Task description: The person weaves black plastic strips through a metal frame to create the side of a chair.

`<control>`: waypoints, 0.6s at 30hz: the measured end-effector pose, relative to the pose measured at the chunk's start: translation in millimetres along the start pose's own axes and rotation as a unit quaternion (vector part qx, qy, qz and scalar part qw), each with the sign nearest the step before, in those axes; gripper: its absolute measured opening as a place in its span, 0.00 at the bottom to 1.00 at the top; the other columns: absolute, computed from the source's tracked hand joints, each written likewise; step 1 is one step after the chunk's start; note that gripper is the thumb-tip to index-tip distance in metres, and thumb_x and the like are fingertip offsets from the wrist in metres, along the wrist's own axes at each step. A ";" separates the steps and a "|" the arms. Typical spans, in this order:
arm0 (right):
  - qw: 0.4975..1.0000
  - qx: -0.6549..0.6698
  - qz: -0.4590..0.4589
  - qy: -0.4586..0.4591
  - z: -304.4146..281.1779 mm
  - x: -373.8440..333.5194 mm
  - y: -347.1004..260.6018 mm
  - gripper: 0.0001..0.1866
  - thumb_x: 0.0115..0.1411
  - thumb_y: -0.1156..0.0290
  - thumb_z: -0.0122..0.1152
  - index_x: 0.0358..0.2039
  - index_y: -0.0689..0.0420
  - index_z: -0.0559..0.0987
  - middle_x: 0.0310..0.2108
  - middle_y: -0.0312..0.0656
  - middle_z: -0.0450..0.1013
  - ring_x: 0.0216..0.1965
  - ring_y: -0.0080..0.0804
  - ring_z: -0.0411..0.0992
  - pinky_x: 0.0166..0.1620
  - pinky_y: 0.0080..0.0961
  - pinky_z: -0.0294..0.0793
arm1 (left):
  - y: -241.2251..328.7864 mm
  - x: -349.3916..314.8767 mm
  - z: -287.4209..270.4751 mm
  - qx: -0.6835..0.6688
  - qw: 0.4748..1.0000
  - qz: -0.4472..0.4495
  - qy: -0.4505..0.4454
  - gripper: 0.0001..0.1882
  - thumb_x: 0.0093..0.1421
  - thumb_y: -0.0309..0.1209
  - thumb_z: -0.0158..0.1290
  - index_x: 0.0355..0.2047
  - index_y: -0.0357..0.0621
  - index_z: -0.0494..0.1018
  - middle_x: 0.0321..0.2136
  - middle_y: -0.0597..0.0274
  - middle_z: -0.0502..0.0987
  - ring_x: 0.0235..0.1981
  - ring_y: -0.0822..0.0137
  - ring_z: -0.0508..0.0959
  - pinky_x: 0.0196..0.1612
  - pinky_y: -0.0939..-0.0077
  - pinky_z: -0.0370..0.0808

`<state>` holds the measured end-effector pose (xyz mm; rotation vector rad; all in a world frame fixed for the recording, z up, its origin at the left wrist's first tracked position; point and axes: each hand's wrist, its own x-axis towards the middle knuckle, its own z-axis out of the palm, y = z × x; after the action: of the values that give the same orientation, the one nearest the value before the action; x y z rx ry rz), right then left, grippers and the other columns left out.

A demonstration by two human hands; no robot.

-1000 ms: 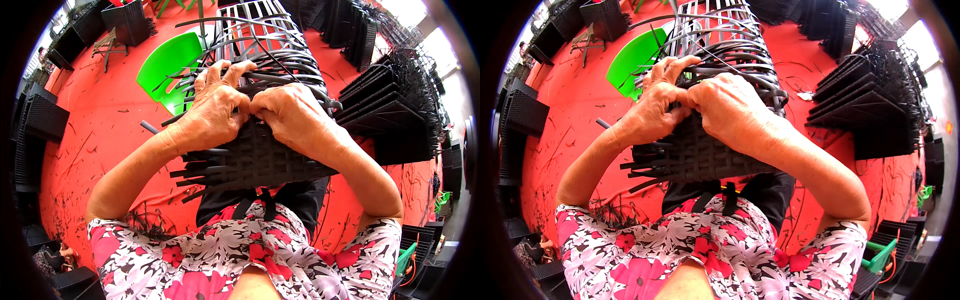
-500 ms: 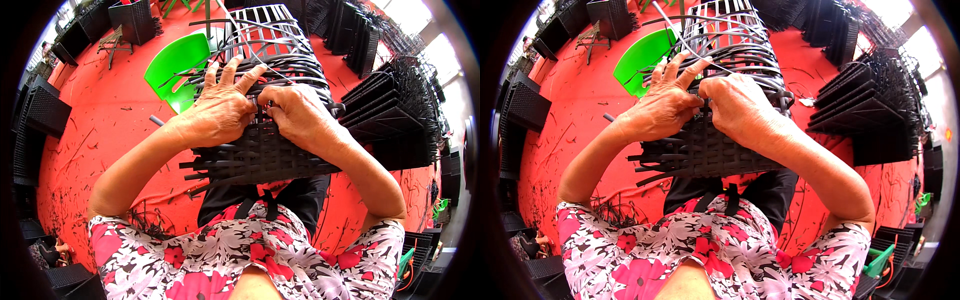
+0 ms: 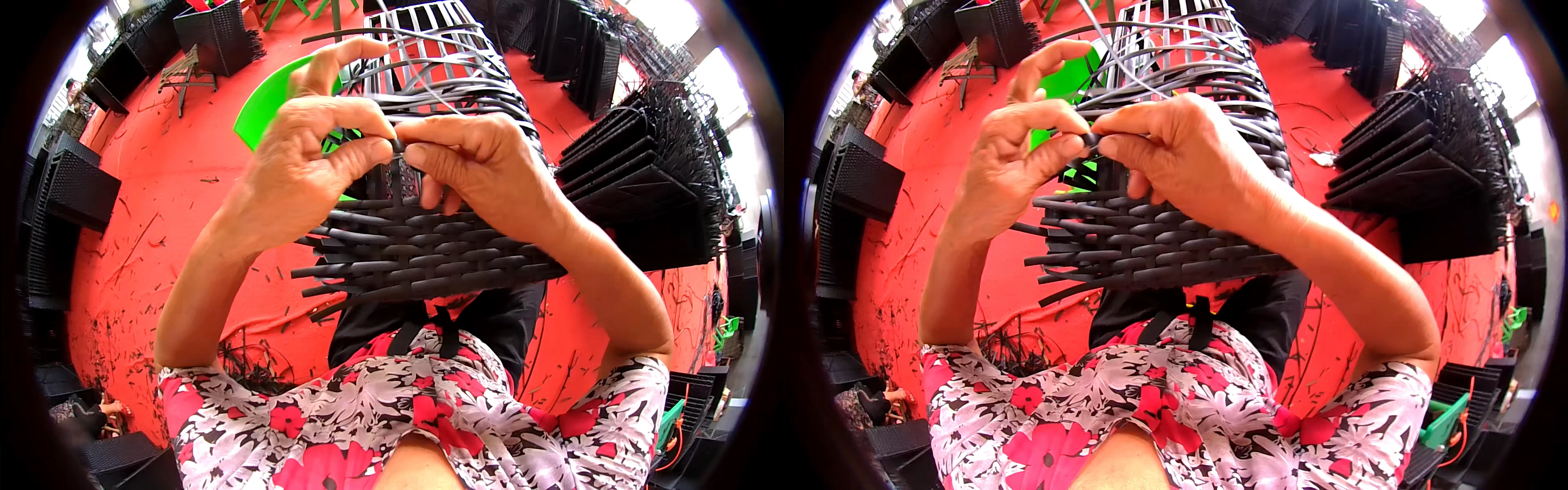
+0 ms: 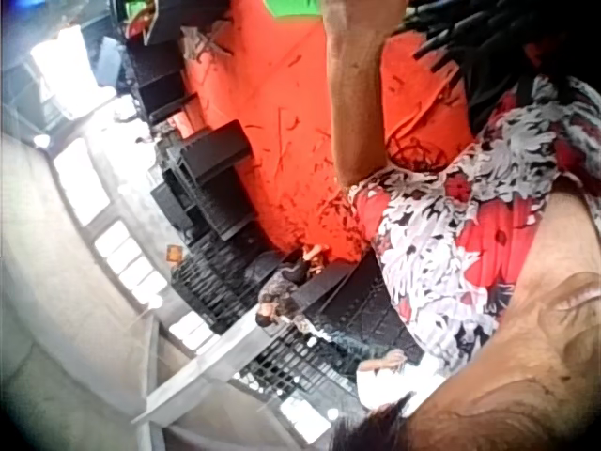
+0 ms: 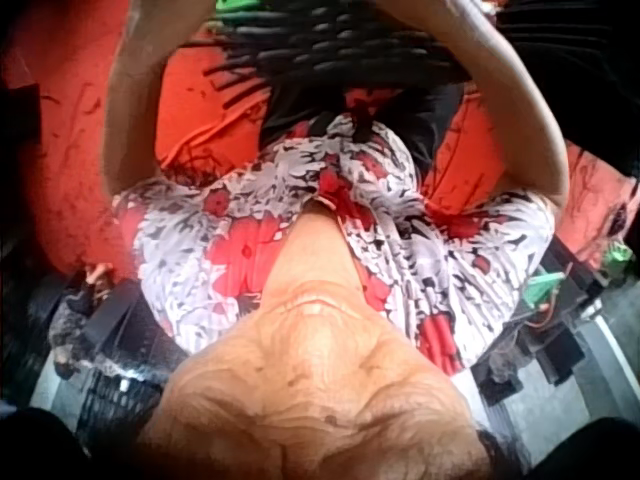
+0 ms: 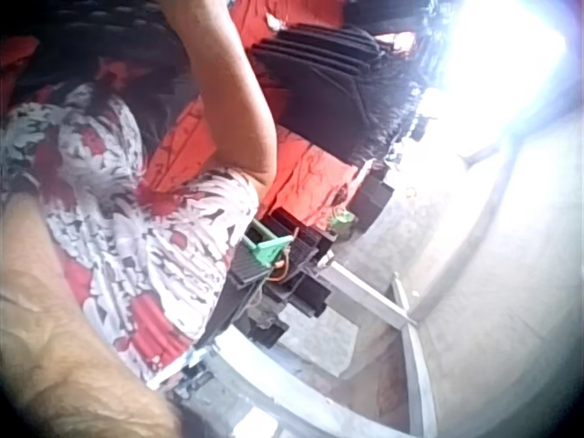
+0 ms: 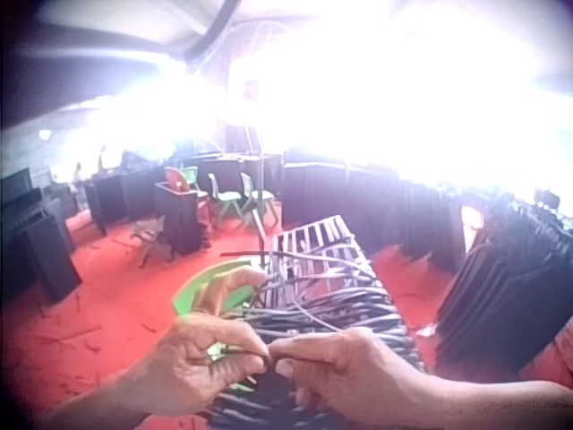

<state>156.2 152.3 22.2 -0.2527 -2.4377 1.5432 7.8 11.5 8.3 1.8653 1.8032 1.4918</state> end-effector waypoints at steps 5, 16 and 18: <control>0.997 0.043 0.051 -0.032 -2.2 6.3 5.6 0.09 0.55 0.73 0.61 0.34 0.64 0.79 0.21 0.43 0.75 0.20 0.26 0.74 0.24 0.22 0.72 | -6.9 -20.5 12.7 -0.078 0.978 -0.123 0.148 0.02 0.55 0.22 0.57 0.28 0.38 0.74 0.36 0.58 0.74 0.39 0.63 0.73 0.45 0.73 0.68; 0.967 -0.245 0.024 -0.063 5.8 2.9 12.5 0.10 0.46 0.78 0.53 0.28 0.68 0.79 0.26 0.60 0.74 0.33 0.55 0.75 0.40 0.40 0.73 | -32.9 -16.3 14.7 0.173 0.954 -0.210 -0.125 0.12 0.54 0.35 0.58 0.25 0.37 0.79 0.28 0.53 0.75 0.38 0.51 0.74 0.49 0.58 0.65; 0.971 -0.230 0.024 -0.063 7.9 2.2 15.2 0.10 0.46 0.79 0.51 0.27 0.67 0.79 0.26 0.60 0.74 0.33 0.56 0.74 0.41 0.40 0.73 | -42.1 -14.5 18.9 0.188 0.947 -0.241 -0.104 0.12 0.51 0.36 0.60 0.22 0.38 0.79 0.28 0.55 0.75 0.37 0.54 0.75 0.50 0.60 0.64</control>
<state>152.0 152.6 5.4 -0.3043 -2.8854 1.0144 -4.0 20.4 -37.7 1.4753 2.3291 0.7976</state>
